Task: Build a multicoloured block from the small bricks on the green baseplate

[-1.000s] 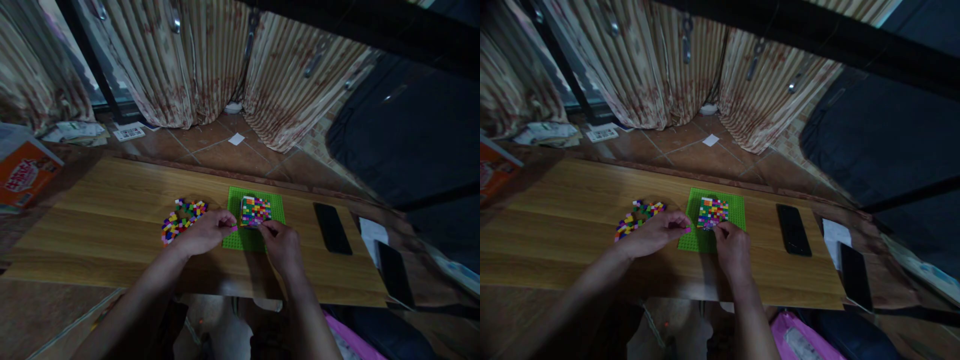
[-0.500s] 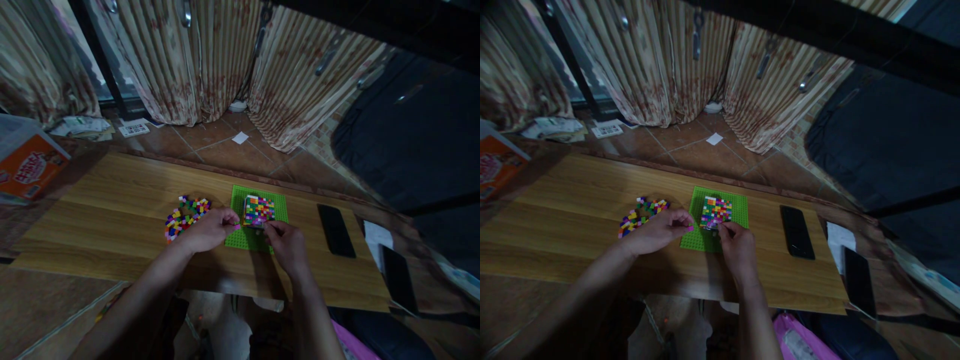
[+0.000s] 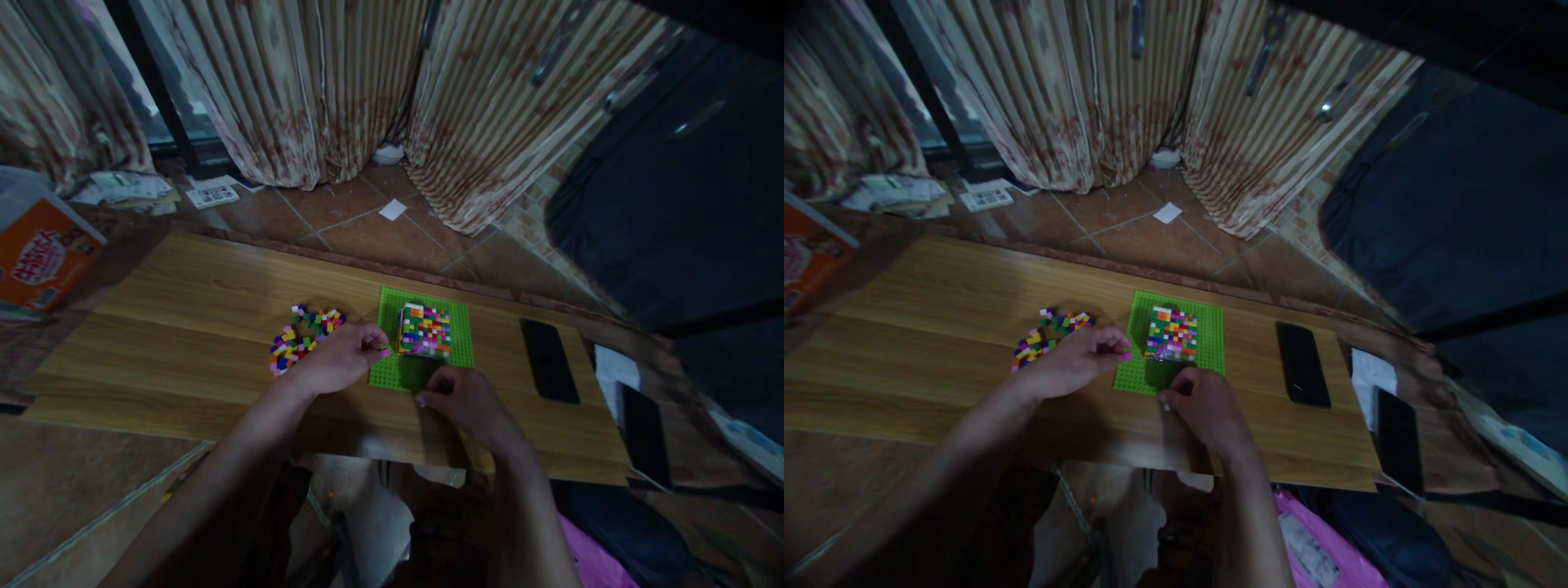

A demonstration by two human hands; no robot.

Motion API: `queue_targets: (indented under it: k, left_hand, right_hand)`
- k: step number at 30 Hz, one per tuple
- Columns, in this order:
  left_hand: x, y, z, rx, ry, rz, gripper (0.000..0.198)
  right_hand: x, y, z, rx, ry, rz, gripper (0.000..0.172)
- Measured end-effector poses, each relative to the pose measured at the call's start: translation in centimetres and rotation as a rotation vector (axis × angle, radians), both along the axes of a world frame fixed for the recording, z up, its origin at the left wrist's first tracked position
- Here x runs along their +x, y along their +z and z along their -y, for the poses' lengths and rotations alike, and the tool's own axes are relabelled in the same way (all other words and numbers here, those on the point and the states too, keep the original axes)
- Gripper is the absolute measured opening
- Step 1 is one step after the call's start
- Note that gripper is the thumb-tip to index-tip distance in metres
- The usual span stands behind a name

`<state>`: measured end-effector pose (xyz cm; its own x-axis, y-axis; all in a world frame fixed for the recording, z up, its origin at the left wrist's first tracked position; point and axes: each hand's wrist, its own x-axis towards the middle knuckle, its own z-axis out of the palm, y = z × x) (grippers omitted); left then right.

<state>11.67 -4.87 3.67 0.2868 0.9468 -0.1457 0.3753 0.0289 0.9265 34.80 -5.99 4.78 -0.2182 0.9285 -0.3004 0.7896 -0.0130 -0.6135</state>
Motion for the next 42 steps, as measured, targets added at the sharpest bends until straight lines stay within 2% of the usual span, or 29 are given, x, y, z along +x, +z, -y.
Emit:
queue_targets:
  k: [3, 6, 9, 11, 15, 17, 20, 29, 36, 42]
  left_hand:
    - [0.0, 0.0, 0.0, 0.010, 0.005, -0.002, 0.014]
    - [0.1, 0.0, 0.0, 0.012, -0.001, -0.017, 0.014]
    - [0.2, 0.0, 0.0, 0.018, 0.001, -0.052, 0.014]
    - [0.2, 0.0, 0.0, 0.028, -0.006, -0.070, 0.014]
    - [0.3, 0.0, -0.1, 0.030, -0.018, -0.067, 0.015]
    - [0.3, 0.0, -0.1, 0.013, -0.022, -0.058, 0.016]
    - [0.4, 0.1, -0.1, 0.000, -0.029, -0.058, 0.016]
    - [0.5, 0.6, -0.1, 0.009, -0.025, -0.076, 0.014]
    - [0.4, 0.5, 0.0, 0.003, -0.029, -0.075, 0.013]
    - [0.5, 0.5, 0.0, 0.013, -0.016, -0.061, 0.008]
  right_hand:
    - [-0.3, 0.1, 0.6, -0.043, 0.072, 0.135, 0.011]
    - [-1.1, -0.2, 1.0, -0.001, 0.102, 0.224, 0.003]
    - [-1.5, -0.5, 1.3, 0.042, 0.127, 0.201, 0.009]
    - [-1.5, -0.4, 1.2, 0.051, 0.130, 0.090, 0.012]
    - [-1.2, -0.4, 0.7, 0.136, -0.027, -0.199, 0.012]
    - [-1.2, -0.4, 0.4, 0.223, -0.143, -0.272, 0.013]
    - [-1.3, -0.7, 0.1, 0.301, -0.233, -0.320, 0.015]
    - [-2.1, -1.4, -0.3, 0.488, -0.292, -0.264, 0.014]
    - [-2.4, -2.2, -0.5, 0.519, -0.278, -0.240, 0.018]
    - [-2.4, -2.5, -0.3, 0.508, -0.322, -0.274, 0.019]
